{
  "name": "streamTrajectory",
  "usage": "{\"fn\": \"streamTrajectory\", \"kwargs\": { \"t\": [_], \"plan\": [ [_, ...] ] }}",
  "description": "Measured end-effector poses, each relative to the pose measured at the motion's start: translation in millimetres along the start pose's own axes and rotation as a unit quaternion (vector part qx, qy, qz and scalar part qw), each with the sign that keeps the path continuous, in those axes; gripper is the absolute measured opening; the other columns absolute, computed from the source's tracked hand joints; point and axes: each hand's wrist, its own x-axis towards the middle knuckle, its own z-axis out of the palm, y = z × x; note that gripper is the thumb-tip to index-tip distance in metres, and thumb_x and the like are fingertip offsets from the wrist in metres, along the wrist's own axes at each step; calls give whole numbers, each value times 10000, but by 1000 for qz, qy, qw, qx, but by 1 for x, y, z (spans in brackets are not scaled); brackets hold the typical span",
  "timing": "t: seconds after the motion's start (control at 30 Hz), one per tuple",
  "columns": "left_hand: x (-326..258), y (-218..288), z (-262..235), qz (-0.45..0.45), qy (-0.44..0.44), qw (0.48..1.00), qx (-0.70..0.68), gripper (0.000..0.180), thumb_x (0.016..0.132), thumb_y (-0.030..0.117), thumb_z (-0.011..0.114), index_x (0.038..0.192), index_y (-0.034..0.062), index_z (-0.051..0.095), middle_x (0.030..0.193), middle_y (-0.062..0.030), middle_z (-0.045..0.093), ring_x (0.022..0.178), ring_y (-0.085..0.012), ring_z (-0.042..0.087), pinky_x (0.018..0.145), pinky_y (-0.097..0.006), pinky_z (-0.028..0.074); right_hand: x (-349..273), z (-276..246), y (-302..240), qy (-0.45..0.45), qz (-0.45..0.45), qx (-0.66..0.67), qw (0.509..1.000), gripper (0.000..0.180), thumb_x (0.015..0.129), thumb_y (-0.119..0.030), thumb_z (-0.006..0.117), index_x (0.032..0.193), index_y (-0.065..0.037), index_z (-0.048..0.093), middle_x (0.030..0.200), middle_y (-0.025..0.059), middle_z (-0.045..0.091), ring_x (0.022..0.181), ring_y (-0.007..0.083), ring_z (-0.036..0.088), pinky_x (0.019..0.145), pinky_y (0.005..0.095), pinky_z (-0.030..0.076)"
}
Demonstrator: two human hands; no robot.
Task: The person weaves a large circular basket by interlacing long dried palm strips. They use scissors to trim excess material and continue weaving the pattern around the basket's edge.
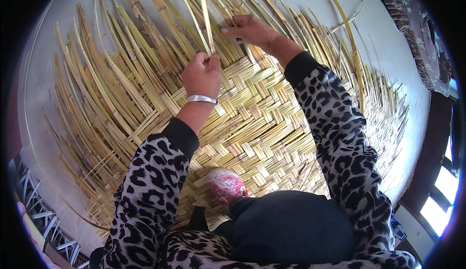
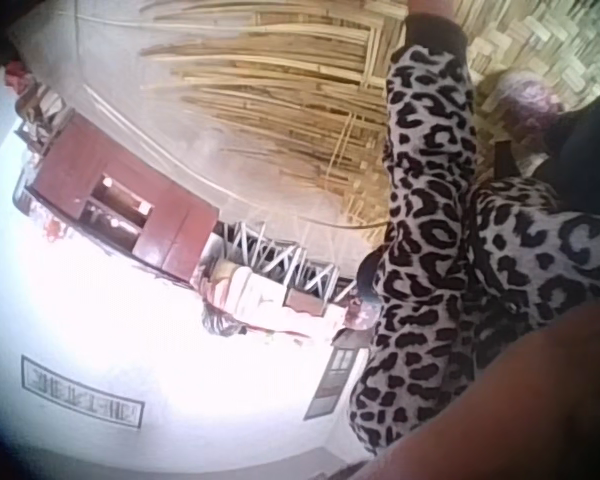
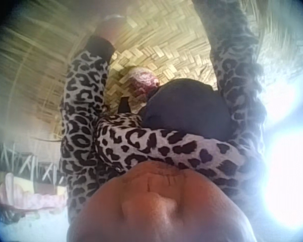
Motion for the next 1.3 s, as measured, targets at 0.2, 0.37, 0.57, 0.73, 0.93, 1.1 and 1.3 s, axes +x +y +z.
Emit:
{"fn": "streamTrajectory", "kwargs": {
  "t": [0.2,0.37,0.57,0.73,0.93,1.1,1.3],
  "plan": [
    [4,-4,3,-16,9,1000,-11,307,829,252,671,699,-4,563,638,-178,610,582,-353,578,582,-396,459,-5,5,3,33,11,113,993,288,866,-327,713,913,-46,671,765,-21,605,676,90,524,626,246,444],
    [3,-2,2,-11,4,1000,-4,305,832,274,659,727,-2,584,657,-186,617,617,-370,596,599,-417,469,-8,-6,1,-31,22,214,976,326,910,-363,636,1011,-58,689,847,-2,656,756,104,559,703,247,446],
    [15,7,-3,52,-83,989,115,277,846,282,648,782,14,620,732,-192,639,716,-396,615,653,-451,484,-12,-8,-7,-78,3,211,974,415,954,-379,571,1145,-19,649,1089,38,660,1020,133,568,962,287,424],
    [42,4,-9,88,-229,957,156,280,860,301,652,854,21,652,803,-218,650,803,-411,620,716,-465,487,-15,-11,-6,-86,3,247,965,384,955,-297,597,1198,0,614,1122,60,652,1028,148,589,972,310,447],
    [68,7,-9,-2,-344,931,122,252,890,240,690,878,-10,657,628,-58,603,505,-141,601,491,-305,478,-21,-6,-5,8,17,301,953,375,921,-205,662,1216,19,601,1033,53,661,950,131,612,864,269,490],
    [68,12,-11,-88,-349,931,65,274,873,254,717,897,-13,659,689,-47,621,524,-132,598,494,-275,481,-32,5,-5,110,-23,167,979,290,941,-158,635,1183,2,640,1019,38,665,933,99,599,844,248,501],
    [63,16,-10,-105,-344,930,69,259,869,238,716,939,-5,660,757,-54,654,552,-129,621,509,-271,502,-44,25,14,287,-7,-4,958,198,938,-105,607,1111,-59,691,862,7,685,721,71,592,676,236,498]
  ]
}}
